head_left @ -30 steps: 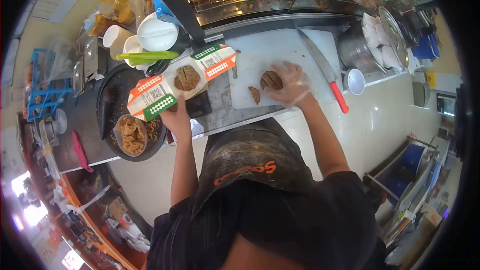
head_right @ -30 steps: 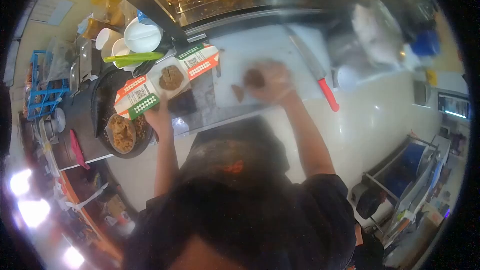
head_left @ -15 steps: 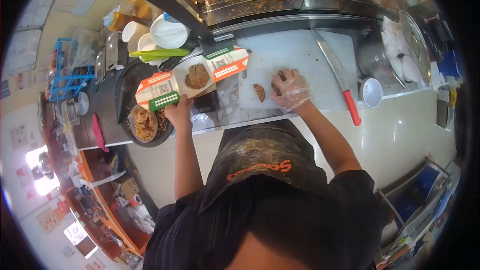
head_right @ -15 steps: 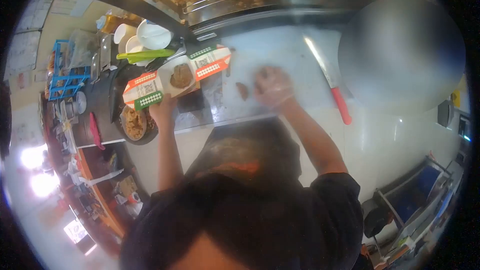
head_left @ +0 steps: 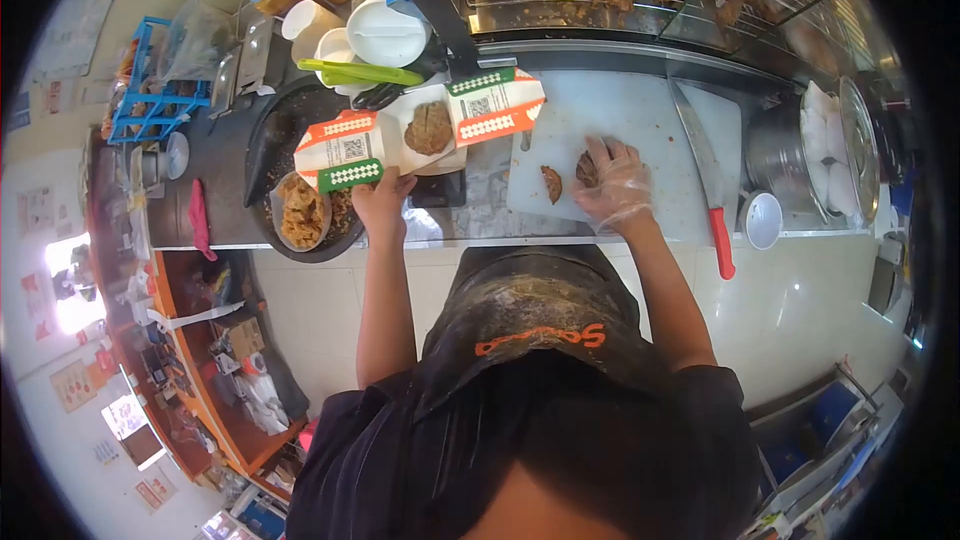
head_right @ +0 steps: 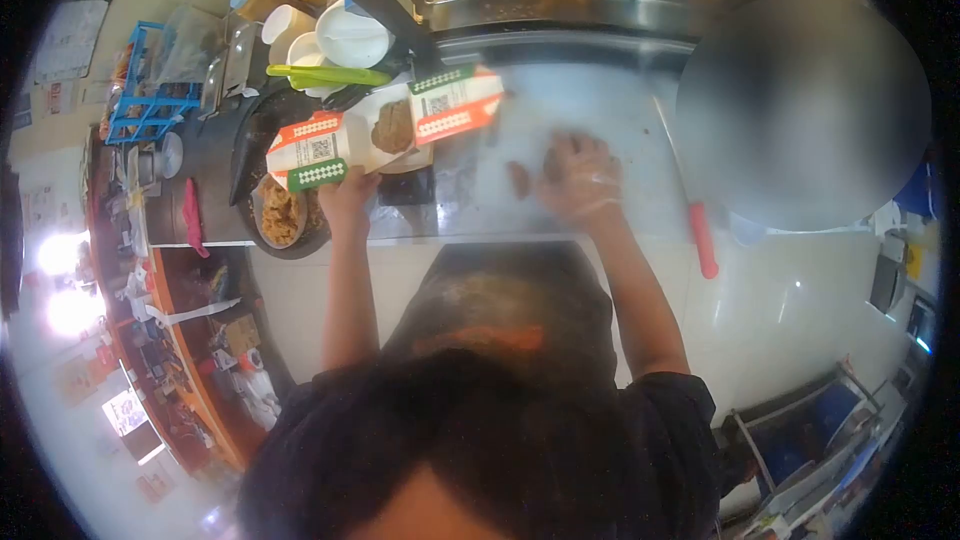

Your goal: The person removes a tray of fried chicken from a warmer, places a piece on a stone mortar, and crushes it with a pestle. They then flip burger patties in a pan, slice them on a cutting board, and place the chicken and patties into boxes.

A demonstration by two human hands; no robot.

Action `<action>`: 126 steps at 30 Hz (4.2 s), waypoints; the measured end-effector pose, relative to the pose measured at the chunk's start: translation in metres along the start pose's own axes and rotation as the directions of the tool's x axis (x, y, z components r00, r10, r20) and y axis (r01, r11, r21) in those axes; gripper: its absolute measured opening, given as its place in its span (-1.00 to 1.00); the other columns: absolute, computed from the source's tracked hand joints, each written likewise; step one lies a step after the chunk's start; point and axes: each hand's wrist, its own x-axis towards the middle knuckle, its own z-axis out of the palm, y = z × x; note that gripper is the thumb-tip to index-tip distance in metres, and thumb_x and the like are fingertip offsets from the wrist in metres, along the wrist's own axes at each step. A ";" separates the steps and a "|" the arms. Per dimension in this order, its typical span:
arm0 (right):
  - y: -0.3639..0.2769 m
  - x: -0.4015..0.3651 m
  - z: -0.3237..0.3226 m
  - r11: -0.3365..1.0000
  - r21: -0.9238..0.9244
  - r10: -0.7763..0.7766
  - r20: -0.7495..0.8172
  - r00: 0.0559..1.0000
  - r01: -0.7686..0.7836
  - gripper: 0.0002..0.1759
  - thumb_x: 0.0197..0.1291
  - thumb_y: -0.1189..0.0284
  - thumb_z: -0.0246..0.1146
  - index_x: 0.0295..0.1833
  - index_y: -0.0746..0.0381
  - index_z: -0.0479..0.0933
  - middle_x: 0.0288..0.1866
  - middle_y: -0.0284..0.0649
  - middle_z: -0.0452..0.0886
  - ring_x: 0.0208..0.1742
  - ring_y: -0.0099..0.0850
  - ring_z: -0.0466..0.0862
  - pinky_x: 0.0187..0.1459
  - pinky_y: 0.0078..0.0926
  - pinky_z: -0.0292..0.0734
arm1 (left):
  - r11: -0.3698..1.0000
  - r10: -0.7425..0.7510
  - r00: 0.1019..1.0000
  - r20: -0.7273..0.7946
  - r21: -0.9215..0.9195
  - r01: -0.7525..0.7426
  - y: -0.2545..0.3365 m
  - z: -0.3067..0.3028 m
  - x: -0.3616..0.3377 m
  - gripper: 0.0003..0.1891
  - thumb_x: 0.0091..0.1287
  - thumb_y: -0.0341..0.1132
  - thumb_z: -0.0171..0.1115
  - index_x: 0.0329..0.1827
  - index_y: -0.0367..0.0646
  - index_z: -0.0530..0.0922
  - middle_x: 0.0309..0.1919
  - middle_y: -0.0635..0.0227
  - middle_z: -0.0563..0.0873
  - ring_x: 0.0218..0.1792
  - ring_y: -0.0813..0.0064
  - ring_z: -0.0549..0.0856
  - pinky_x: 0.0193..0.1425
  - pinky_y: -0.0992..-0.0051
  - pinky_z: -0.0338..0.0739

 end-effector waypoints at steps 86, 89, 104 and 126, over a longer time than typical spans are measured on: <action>-0.144 0.029 -0.057 0.883 -0.183 -0.464 -0.463 0.755 0.431 -0.74 0.20 0.52 0.16 0.02 0.26 0.52 -0.20 -0.23 0.56 -0.23 -0.33 0.62 -0.09 -0.36 0.59 | 0.997 0.013 0.999 0.049 0.074 -0.017 0.029 -0.010 -0.032 -0.64 0.28 -0.54 0.19 0.15 -0.37 0.44 -0.02 0.17 0.65 -0.15 0.39 0.71 -0.11 0.42 0.72; -0.040 0.021 -0.056 0.852 0.382 -0.067 -0.600 0.797 0.358 -0.70 -0.01 0.61 0.27 -0.09 0.23 0.58 -0.20 -0.17 0.62 -0.20 -0.29 0.66 -0.13 -0.35 0.59 | 0.999 0.003 1.000 0.009 0.054 -0.003 0.027 -0.014 -0.028 -0.63 0.27 -0.55 0.19 0.15 -0.37 0.44 -0.02 0.17 0.64 -0.15 0.37 0.71 -0.11 0.40 0.72; -0.044 0.013 0.038 0.996 0.008 -0.092 0.060 0.994 0.092 -0.74 0.15 0.38 0.18 -0.08 0.30 0.49 -0.12 -0.01 0.58 -0.16 -0.04 0.65 -0.10 -0.07 0.55 | 0.998 0.017 1.000 0.005 0.056 -0.018 0.026 -0.022 -0.022 -0.72 0.29 -0.56 0.19 0.06 -0.44 0.46 -0.10 0.15 0.63 -0.17 0.34 0.71 -0.03 0.41 0.69; 0.090 0.013 0.034 0.742 0.650 -0.081 -0.156 0.985 0.164 -0.73 0.03 0.64 0.23 -0.13 0.24 0.68 -0.27 -0.17 0.71 -0.19 -0.27 0.69 -0.07 -0.40 0.58 | 0.990 0.029 0.996 -0.090 0.139 -0.016 0.039 -0.001 -0.044 -0.71 0.30 -0.49 0.22 0.06 -0.42 0.50 -0.06 0.20 0.64 -0.12 0.43 0.68 -0.01 0.47 0.67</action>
